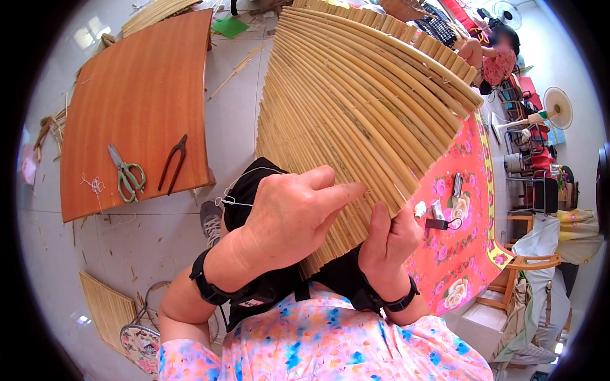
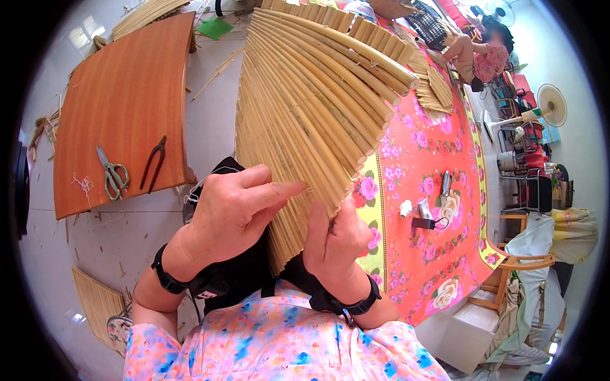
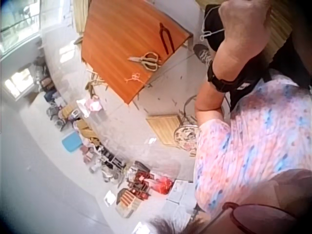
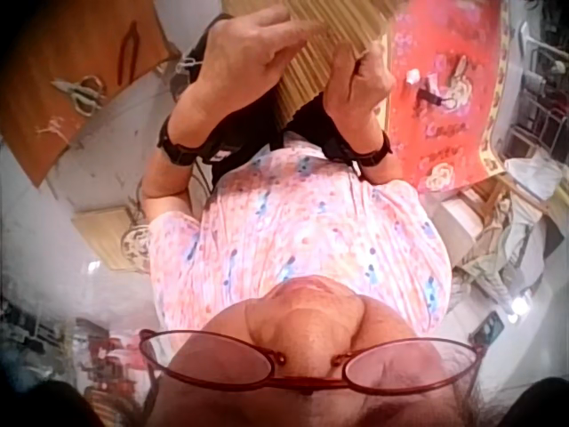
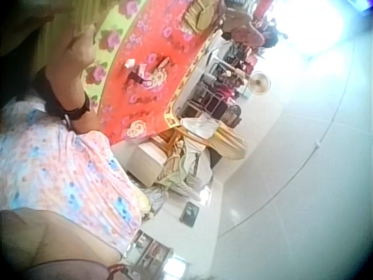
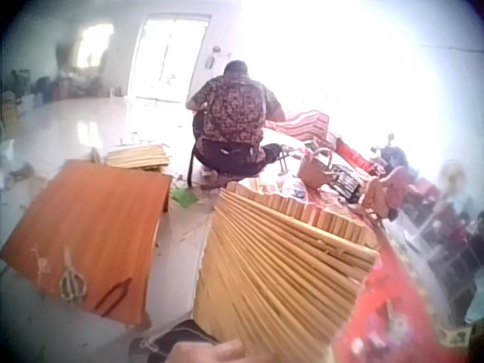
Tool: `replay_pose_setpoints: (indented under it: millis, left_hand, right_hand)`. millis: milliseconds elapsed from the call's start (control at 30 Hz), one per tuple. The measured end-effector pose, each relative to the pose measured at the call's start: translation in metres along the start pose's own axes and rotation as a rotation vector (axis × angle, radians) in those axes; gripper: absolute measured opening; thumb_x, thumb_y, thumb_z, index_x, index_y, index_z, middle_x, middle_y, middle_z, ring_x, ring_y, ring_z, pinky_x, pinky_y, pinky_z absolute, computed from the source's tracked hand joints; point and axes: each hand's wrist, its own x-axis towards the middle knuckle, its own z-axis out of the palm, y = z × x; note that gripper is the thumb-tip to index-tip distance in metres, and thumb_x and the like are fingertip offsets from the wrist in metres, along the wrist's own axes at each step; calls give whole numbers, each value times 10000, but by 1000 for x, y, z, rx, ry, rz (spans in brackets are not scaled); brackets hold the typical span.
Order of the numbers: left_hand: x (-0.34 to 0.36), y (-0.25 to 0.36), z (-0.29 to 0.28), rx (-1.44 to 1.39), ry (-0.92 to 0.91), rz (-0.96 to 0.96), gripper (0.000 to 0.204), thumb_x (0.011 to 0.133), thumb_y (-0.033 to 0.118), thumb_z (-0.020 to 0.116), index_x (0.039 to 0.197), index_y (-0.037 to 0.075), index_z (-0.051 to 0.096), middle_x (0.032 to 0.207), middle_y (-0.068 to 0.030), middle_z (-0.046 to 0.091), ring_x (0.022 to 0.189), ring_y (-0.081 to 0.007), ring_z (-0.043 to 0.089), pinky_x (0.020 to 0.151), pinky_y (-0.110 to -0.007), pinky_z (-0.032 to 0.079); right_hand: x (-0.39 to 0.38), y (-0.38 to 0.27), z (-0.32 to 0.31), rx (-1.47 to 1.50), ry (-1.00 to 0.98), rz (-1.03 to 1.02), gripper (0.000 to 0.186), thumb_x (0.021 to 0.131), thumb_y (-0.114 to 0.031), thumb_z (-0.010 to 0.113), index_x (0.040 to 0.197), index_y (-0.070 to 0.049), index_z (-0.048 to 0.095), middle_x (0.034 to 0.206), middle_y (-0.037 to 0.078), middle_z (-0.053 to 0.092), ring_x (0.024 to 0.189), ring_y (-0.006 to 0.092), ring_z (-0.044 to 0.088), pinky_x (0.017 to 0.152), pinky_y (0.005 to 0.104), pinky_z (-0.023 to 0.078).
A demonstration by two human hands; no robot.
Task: The person is sewing together bamboo strips with a needle and thread to assemble a mat. They pass the needle through the strips and pull the thread to secure them in a row.
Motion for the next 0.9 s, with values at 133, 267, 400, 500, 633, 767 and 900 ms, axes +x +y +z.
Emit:
replay_pose_setpoints:
  millis: [133, 267, 400, 500, 633, 767, 900]
  left_hand:
    - [1, 1, -1, 39, -5, 12, 342, 727, 12, 675, 1049, 124, 703, 652, -63, 506, 535, -250, 553, 473, -358, 434]
    - [3, 6, -7, 192, -26, 70, 332, 703, 37, 653, 1020, 120, 706, 661, -46, 503, 532, -240, 542, 473, -356, 426]
    - [12, 15, -15, 333, -67, 142, 322, 664, 64, 629, 976, 102, 699, 676, -29, 502, 524, -224, 528, 472, -348, 415]
    - [16, 18, -14, 347, -65, 175, 310, 653, 66, 622, 954, 92, 692, 680, -25, 502, 517, -218, 520, 469, -344, 408]
    - [18, 25, -15, 397, -93, 167, 275, 683, 60, 638, 951, 93, 686, 707, -26, 533, 520, -222, 525, 473, -345, 412]
    - [15, 18, -23, 340, -143, 101, 186, 760, 37, 672, 943, 72, 678, 742, -48, 581, 548, -235, 552, 490, -327, 430]
    - [10, 18, -49, 108, -217, -76, 89, 809, -19, 658, 894, 5, 653, 675, -91, 569, 558, -206, 558, 509, -271, 432]
  right_hand:
    - [1, 0, 2, 16, 21, -5, 199, 887, -59, 564, 1041, 62, 593, 669, 135, 589, 482, 257, 552, 454, 342, 409]
    - [0, 0, 1, -5, 16, -11, 178, 881, -58, 568, 1011, 62, 591, 655, 133, 583, 473, 261, 546, 445, 349, 401]
    - [-2, 2, 0, -48, -6, -13, 162, 870, -45, 573, 989, 64, 587, 650, 137, 587, 472, 271, 551, 438, 356, 399]
    - [-1, -1, 3, -22, 11, -12, 157, 858, -27, 581, 982, 68, 583, 662, 143, 591, 477, 282, 560, 439, 360, 408]
    - [-2, -3, 5, -10, 6, -31, 224, 854, -18, 591, 1048, 92, 578, 737, 163, 628, 548, 294, 615, 488, 346, 460]
    - [0, -9, 5, 87, 13, 1, 313, 863, -42, 607, 1139, 99, 563, 798, 182, 649, 617, 297, 651, 552, 330, 503]
    - [-4, -5, 20, 317, 98, -41, 386, 851, -82, 644, 1186, 87, 552, 918, 194, 657, 697, 274, 662, 635, 308, 529]
